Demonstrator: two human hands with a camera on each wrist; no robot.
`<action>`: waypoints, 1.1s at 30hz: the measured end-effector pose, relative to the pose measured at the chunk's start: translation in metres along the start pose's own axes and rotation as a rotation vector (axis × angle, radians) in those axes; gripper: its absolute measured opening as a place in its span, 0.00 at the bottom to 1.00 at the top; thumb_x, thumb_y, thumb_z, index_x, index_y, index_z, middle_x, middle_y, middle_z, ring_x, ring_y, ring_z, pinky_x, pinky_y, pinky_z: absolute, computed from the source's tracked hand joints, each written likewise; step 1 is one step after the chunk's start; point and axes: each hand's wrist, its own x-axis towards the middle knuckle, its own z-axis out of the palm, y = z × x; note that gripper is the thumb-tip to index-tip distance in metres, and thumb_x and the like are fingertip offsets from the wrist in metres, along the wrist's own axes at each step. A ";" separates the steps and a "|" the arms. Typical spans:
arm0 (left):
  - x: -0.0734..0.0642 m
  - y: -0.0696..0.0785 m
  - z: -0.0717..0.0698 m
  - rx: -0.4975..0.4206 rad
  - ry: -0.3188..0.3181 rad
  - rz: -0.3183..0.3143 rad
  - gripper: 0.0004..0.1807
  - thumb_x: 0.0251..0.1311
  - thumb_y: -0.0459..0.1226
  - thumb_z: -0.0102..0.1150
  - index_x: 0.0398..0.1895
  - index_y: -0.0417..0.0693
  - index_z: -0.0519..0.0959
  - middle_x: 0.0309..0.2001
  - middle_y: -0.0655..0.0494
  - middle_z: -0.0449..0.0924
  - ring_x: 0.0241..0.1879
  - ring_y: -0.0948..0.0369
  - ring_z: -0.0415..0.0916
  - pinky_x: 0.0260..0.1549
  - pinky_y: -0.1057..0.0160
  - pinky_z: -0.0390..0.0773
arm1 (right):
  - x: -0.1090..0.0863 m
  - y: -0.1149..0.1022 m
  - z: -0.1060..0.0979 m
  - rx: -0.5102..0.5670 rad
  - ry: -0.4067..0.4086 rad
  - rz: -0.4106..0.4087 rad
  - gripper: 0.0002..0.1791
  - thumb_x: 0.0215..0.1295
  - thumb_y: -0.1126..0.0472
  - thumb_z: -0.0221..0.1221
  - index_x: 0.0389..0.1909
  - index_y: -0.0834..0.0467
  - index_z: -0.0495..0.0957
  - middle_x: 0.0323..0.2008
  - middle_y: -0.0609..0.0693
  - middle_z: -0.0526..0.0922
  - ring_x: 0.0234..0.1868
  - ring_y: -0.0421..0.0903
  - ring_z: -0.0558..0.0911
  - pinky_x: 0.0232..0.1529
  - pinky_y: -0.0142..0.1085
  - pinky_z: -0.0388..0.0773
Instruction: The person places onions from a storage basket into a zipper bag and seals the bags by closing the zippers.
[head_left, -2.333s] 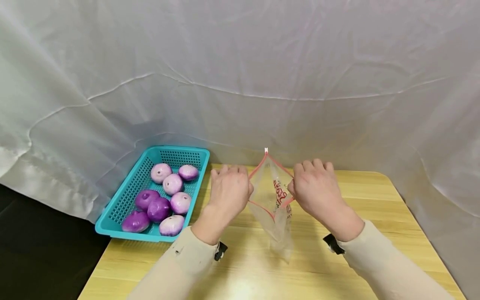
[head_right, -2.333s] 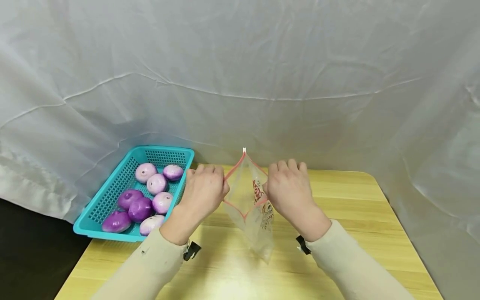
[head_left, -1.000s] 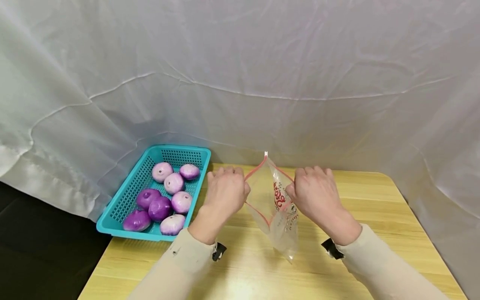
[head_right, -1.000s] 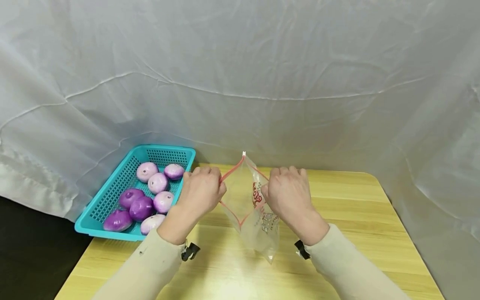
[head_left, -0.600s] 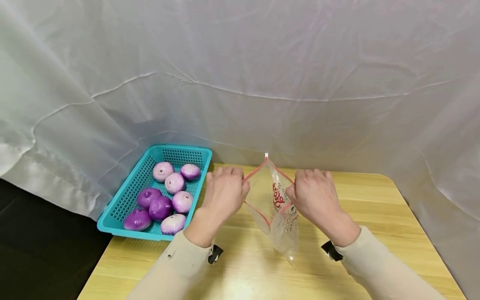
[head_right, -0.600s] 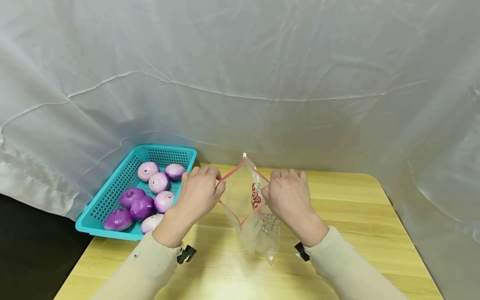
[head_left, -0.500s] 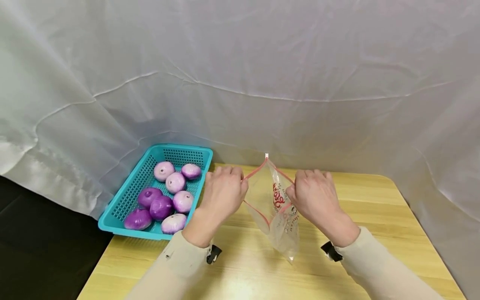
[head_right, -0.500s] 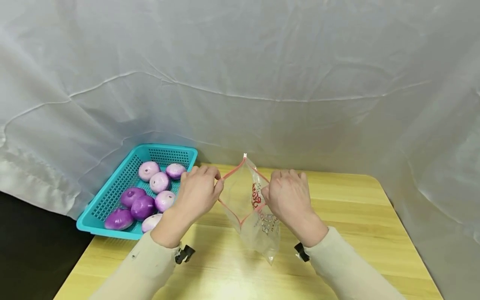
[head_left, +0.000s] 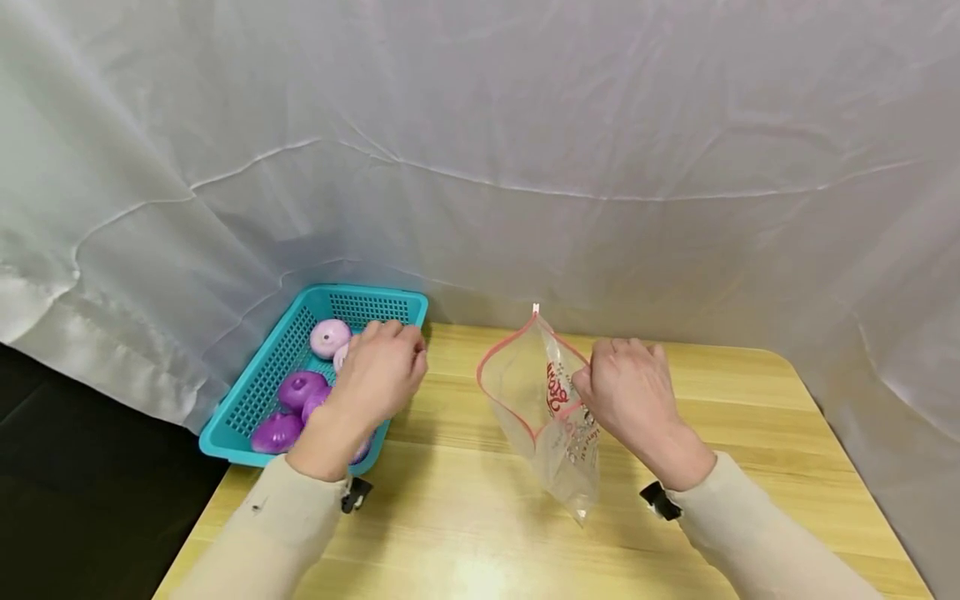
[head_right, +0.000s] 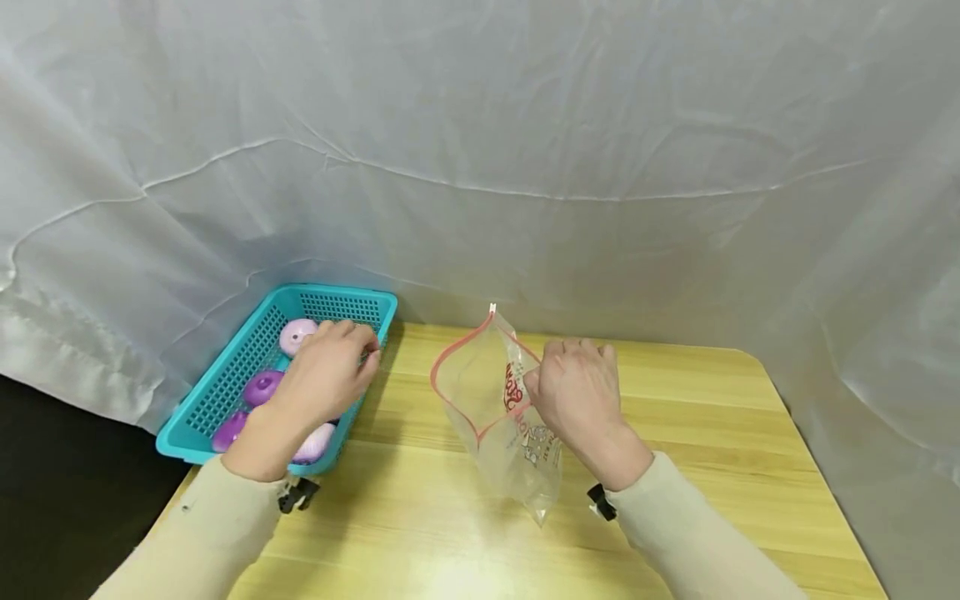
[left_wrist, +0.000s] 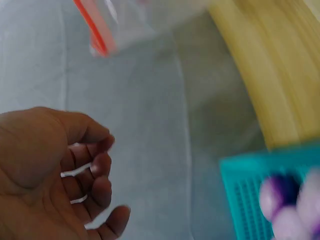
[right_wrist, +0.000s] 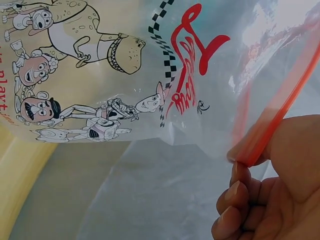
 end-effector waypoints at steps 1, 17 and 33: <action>-0.001 -0.008 0.000 0.007 -0.009 0.013 0.06 0.69 0.36 0.59 0.36 0.45 0.83 0.37 0.48 0.82 0.41 0.45 0.76 0.39 0.45 0.75 | 0.000 0.000 0.000 -0.001 0.005 -0.002 0.12 0.50 0.65 0.52 0.15 0.53 0.60 0.16 0.48 0.65 0.22 0.54 0.68 0.31 0.46 0.59; -0.008 -0.098 -0.004 0.164 -0.220 0.167 0.04 0.71 0.36 0.60 0.36 0.47 0.80 0.38 0.50 0.78 0.47 0.45 0.73 0.49 0.40 0.74 | -0.001 0.002 -0.004 0.006 -0.008 0.024 0.12 0.54 0.63 0.52 0.15 0.53 0.62 0.17 0.48 0.66 0.23 0.54 0.69 0.32 0.46 0.58; -0.041 -0.150 0.006 0.395 -0.364 0.301 0.17 0.64 0.43 0.70 0.47 0.42 0.79 0.46 0.43 0.79 0.48 0.42 0.73 0.44 0.38 0.75 | -0.003 -0.006 -0.004 0.018 -0.031 0.032 0.11 0.53 0.62 0.53 0.15 0.53 0.62 0.17 0.48 0.66 0.22 0.52 0.67 0.32 0.46 0.58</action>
